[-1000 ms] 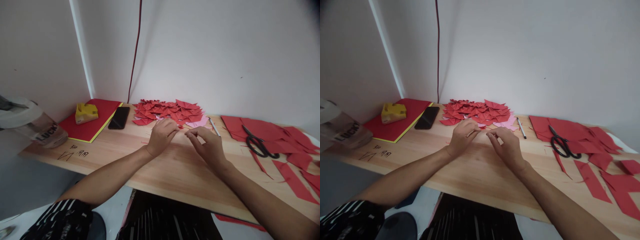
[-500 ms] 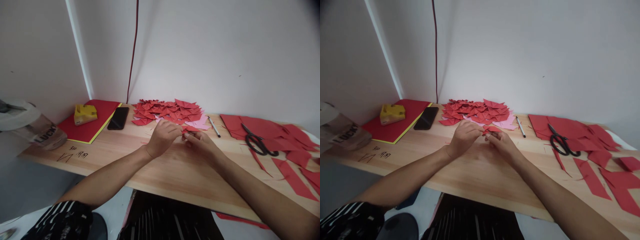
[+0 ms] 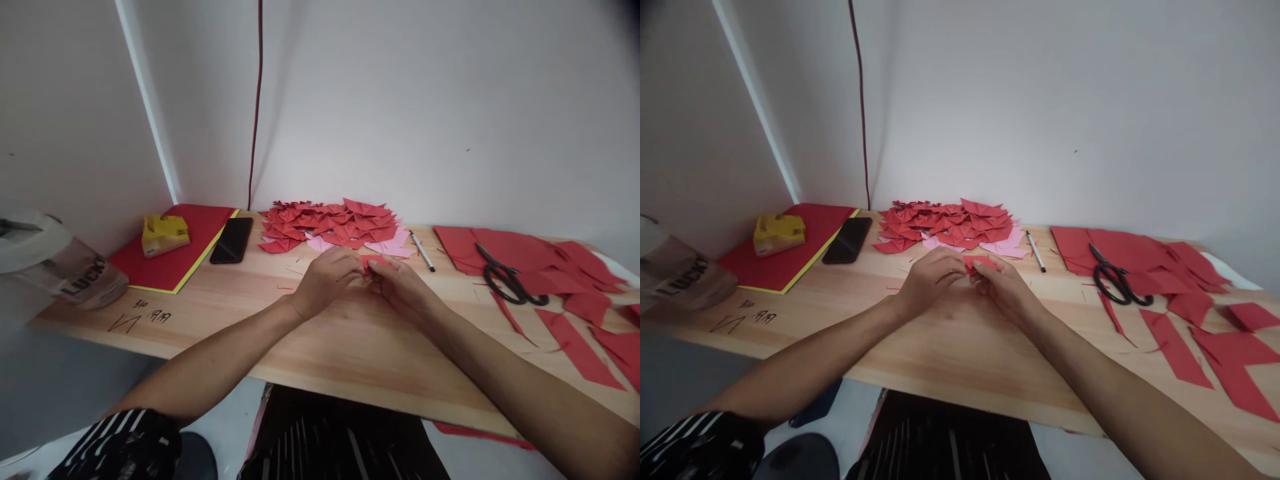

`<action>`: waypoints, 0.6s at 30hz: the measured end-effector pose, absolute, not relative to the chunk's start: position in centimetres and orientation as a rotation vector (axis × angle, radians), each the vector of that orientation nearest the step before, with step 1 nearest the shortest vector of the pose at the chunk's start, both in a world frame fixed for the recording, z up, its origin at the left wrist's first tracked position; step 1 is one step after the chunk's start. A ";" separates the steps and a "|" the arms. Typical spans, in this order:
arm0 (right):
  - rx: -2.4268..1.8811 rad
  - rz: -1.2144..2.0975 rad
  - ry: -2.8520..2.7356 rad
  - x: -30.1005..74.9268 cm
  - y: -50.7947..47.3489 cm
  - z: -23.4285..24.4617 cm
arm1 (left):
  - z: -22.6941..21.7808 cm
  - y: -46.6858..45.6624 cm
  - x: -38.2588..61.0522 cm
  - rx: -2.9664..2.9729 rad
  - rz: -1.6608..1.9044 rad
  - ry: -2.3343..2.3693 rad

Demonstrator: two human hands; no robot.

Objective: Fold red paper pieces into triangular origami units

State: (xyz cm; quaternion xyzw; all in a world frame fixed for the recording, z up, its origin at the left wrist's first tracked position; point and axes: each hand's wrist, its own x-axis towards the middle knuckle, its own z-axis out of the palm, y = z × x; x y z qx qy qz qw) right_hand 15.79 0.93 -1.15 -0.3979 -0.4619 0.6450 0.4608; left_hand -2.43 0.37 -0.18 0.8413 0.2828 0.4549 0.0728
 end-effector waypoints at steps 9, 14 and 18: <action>-0.929 1.615 -1.159 16.1 1.2 -1.5 | -0.2 0.7 -2.2 1.991 1.327 0.884; -0.912 1.624 -1.219 16.2 1.3 -1.8 | -0.3 0.7 -1.7 1.626 1.219 0.876; -0.947 1.572 -1.318 16.4 1.4 -2.0 | -0.3 0.6 -1.6 1.476 1.170 0.889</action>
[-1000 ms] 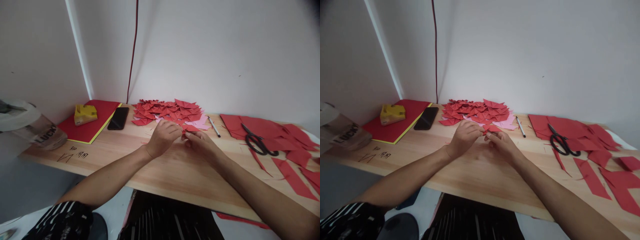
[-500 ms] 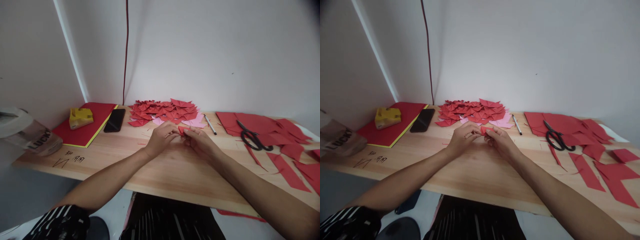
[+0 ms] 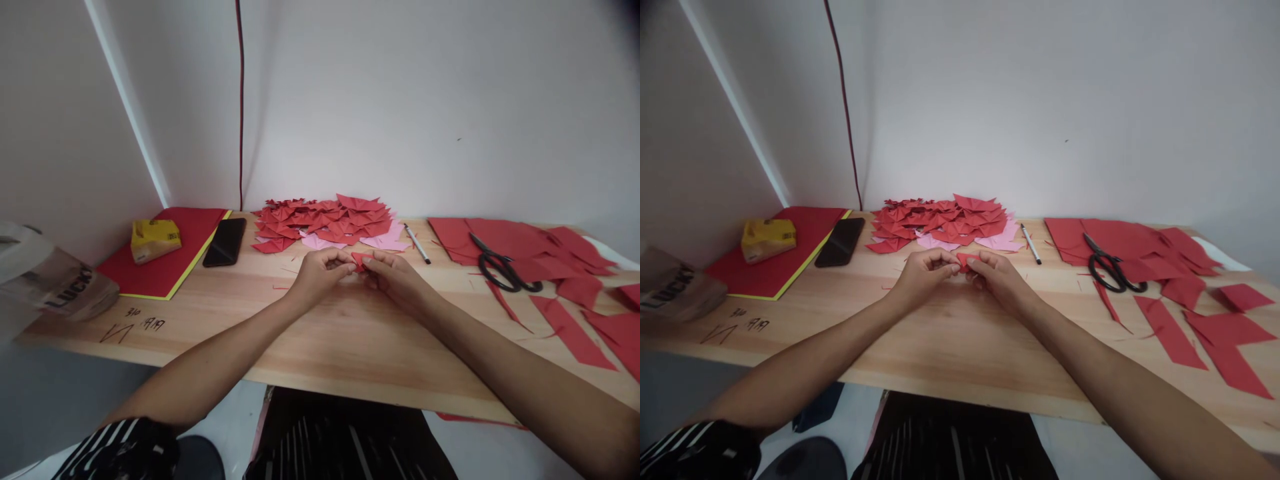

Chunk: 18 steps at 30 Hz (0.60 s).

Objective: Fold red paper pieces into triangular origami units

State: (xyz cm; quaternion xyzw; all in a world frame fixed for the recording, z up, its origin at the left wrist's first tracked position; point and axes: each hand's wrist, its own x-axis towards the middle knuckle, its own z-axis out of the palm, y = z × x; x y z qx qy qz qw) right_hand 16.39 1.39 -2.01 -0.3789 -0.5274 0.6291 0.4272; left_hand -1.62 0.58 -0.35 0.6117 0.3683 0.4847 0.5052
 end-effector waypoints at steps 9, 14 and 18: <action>-1.014 1.358 -1.597 16.9 1.4 -1.7 | -0.5 0.4 -1.4 1.471 1.134 0.934; -1.030 1.378 -1.632 16.9 1.4 -1.6 | -0.6 0.5 -1.4 1.420 1.111 0.892; -1.039 1.390 -1.651 16.9 1.4 -1.2 | -0.6 0.6 -1.7 1.423 1.087 0.903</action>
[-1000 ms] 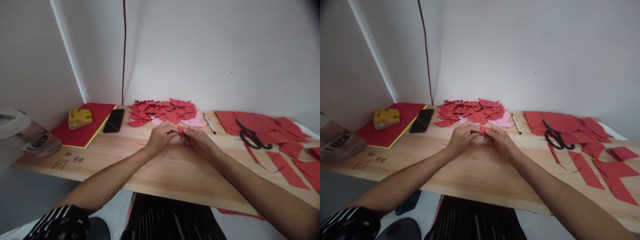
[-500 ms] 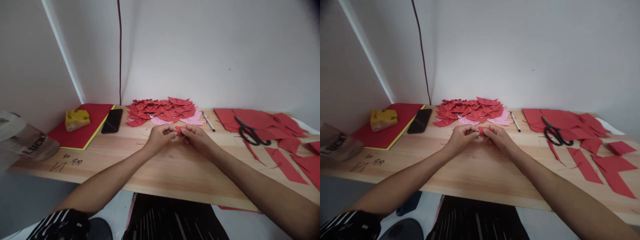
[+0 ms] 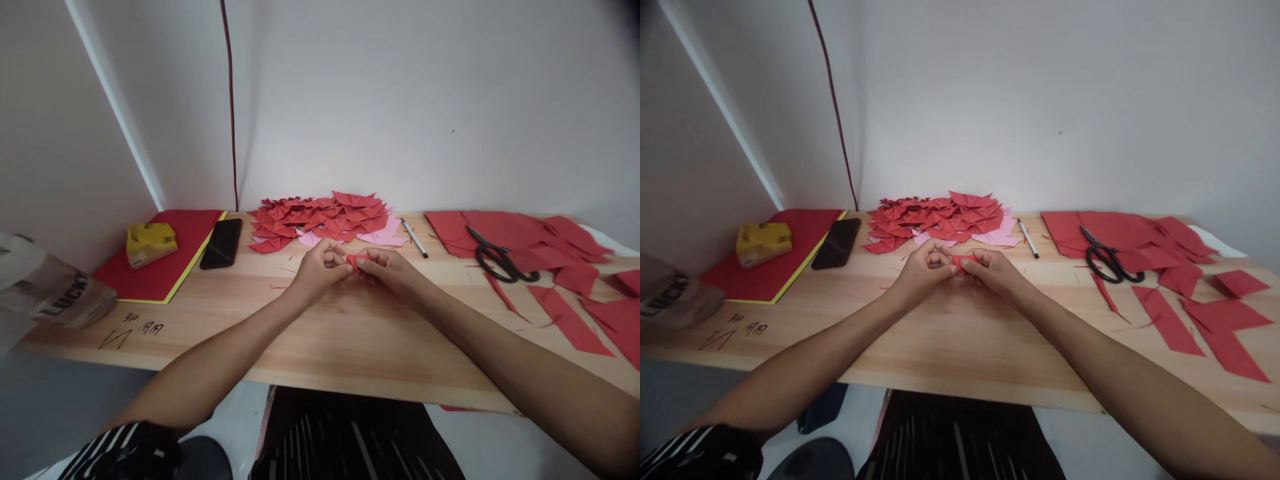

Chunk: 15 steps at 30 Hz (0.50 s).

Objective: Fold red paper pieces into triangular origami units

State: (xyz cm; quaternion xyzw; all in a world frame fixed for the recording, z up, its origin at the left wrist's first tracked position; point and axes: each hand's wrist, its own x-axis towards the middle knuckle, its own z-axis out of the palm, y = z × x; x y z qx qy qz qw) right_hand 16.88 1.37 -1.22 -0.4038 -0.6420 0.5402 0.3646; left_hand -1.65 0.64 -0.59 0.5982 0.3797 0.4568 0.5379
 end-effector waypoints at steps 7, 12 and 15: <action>-1.036 1.420 -1.672 16.4 1.3 -0.5 | -0.2 0.5 -1.8 1.320 1.226 0.884; -1.089 1.411 -1.553 16.0 1.2 -0.6 | 0.0 0.2 -1.6 1.280 1.274 0.868; -1.111 1.400 -1.550 16.0 1.2 -0.7 | 0.1 0.0 -1.4 1.268 1.297 0.868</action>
